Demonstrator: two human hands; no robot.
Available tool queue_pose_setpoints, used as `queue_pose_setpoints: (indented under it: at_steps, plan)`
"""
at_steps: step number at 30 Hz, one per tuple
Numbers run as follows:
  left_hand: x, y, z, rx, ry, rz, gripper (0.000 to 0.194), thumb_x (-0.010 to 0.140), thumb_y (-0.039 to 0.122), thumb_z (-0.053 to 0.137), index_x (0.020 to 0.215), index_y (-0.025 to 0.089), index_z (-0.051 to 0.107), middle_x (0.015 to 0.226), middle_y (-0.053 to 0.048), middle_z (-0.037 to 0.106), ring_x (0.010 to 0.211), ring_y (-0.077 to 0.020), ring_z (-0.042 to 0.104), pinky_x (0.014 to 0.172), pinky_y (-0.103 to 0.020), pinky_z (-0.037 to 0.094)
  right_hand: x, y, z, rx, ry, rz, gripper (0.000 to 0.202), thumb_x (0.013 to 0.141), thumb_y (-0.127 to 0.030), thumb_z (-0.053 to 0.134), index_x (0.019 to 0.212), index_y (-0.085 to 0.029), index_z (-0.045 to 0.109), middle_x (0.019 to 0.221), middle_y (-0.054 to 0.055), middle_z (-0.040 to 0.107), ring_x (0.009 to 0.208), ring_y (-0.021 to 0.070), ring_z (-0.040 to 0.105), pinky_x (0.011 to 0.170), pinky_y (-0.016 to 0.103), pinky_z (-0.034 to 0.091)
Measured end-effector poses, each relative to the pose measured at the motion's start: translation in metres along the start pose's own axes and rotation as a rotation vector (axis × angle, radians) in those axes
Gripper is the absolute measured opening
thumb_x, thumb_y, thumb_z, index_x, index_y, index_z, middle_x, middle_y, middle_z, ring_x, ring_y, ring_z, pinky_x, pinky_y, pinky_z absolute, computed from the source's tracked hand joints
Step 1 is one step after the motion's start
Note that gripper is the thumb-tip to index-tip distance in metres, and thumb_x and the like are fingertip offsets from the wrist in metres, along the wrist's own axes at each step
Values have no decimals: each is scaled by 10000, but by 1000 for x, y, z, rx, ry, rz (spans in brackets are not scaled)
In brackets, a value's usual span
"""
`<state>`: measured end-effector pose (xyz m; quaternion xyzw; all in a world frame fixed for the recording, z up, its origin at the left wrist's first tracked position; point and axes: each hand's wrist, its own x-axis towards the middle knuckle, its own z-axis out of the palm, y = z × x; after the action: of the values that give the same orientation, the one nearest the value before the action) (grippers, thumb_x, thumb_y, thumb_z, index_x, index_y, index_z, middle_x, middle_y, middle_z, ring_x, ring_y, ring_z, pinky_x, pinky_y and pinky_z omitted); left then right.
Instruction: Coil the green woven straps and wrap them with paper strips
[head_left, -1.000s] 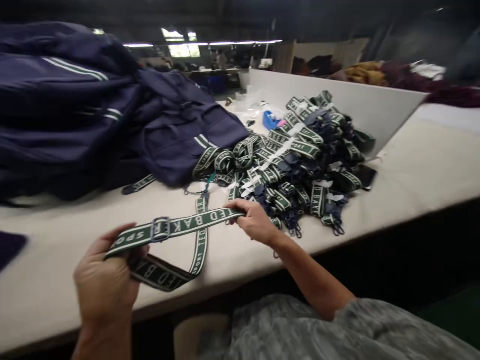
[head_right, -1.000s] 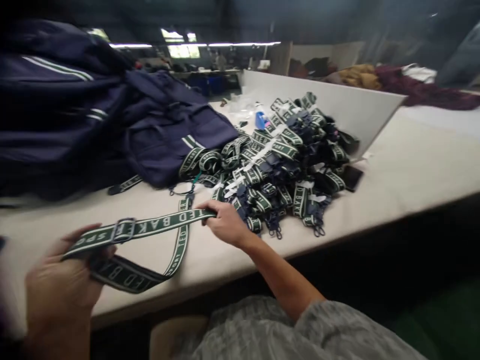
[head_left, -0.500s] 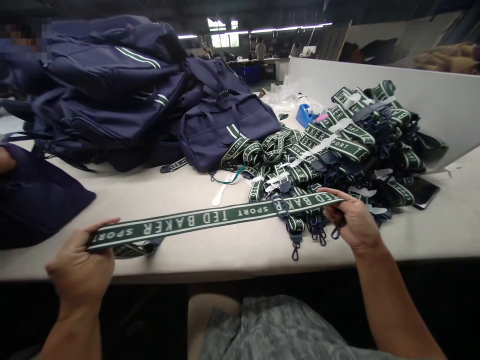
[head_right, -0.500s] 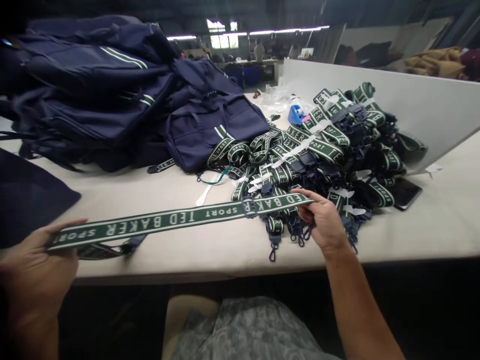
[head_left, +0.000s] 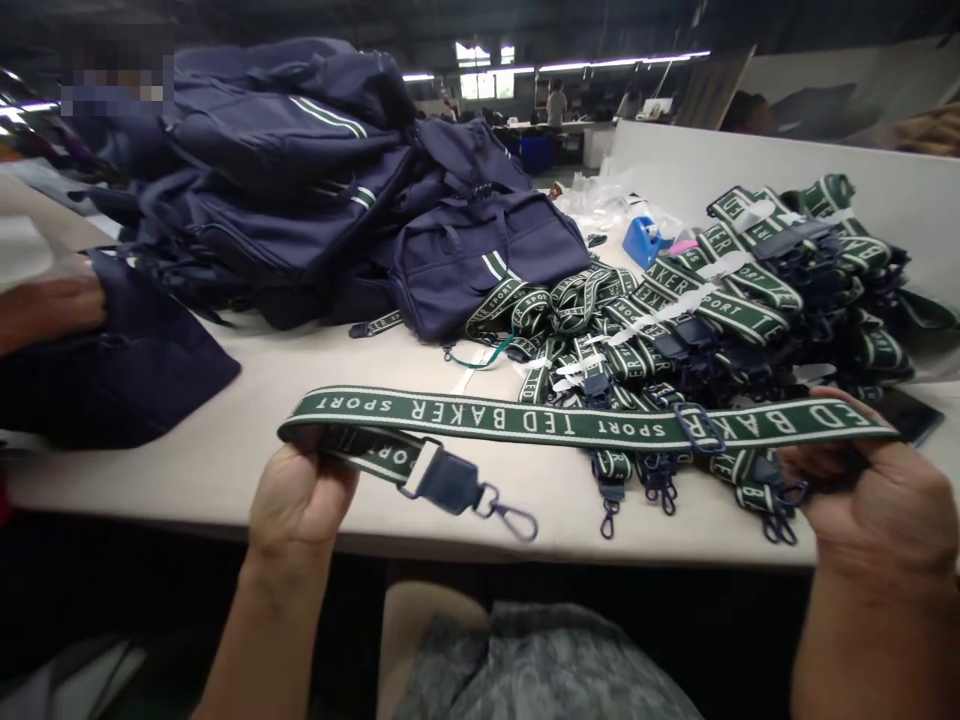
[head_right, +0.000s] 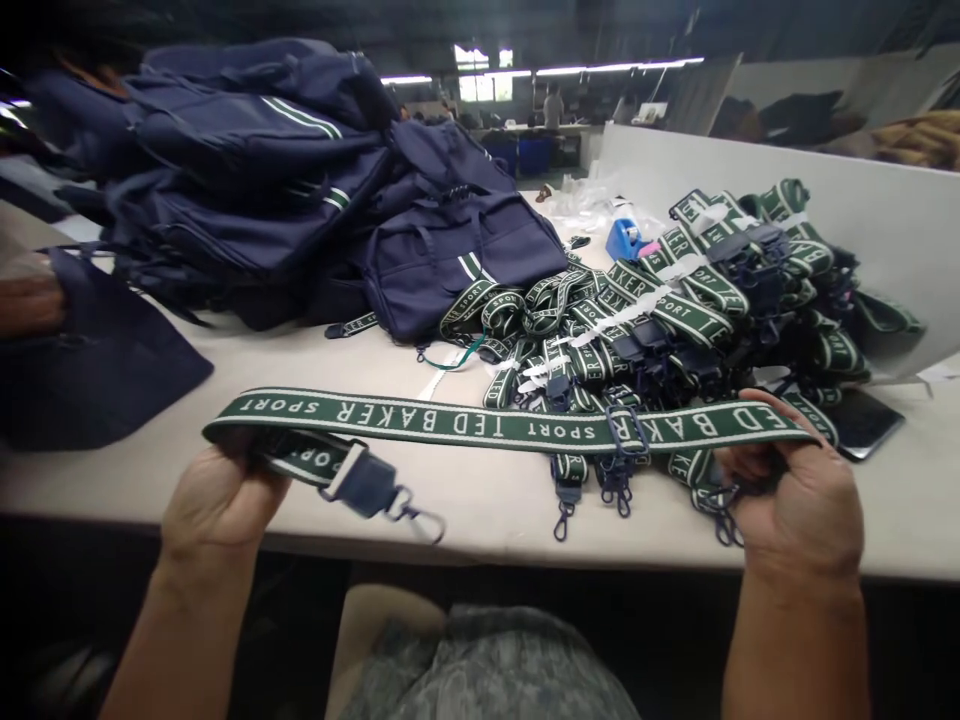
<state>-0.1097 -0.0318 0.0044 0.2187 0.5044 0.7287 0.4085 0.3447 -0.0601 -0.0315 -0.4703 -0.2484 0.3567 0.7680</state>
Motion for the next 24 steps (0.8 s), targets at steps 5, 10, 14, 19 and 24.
queue_pose_setpoints:
  at_steps: [5, 10, 14, 19, 24]
  plan:
    - [11, -78, -22, 337, 52, 93, 160, 813, 322, 635, 886, 181, 611, 858, -60, 677, 901, -226, 673, 959, -441, 547, -19, 18, 17, -127, -105, 20, 206, 603, -218, 756, 806, -188, 779, 543, -1, 441, 467, 77, 312, 432, 255, 160]
    - [6, -110, -51, 739, 107, 235, 545, 610, 235, 747, 1135, 173, 619, 1259, -146, 586, 1227, -339, 539, 1168, -556, 322, -36, 36, 33, -282, -345, 159, 249, 657, -240, 751, 890, -156, 769, 623, -1, 555, 480, 57, 350, 414, 194, 222]
    - [12, -102, -63, 1141, -162, 429, 623, 714, 273, 592, 1322, 141, 551, 1332, -184, 569, 1283, -358, 513, 1151, -530, 370, -46, 32, 54, -263, -474, 224, 278, 736, -281, 715, 979, -156, 767, 691, 16, 604, 492, 57, 429, 402, 170, 237]
    - [57, -98, -59, 1394, -574, 600, 731, 726, 341, 570, 1436, 195, 472, 1419, -147, 558, 1301, -397, 518, 1102, -578, 424, -50, 28, 78, -135, -585, 236, 280, 755, -291, 693, 985, -148, 763, 679, 1, 591, 483, 39, 423, 424, 157, 303]
    - [93, -101, -23, 1535, -830, 585, 470, 675, 339, 588, 1124, 254, 698, 1013, -104, 751, 910, -372, 697, 755, -465, 551, -48, 28, 77, -39, -593, 237, 261, 772, -265, 685, 993, -148, 762, 672, -3, 587, 475, 28, 427, 410, 141, 253]
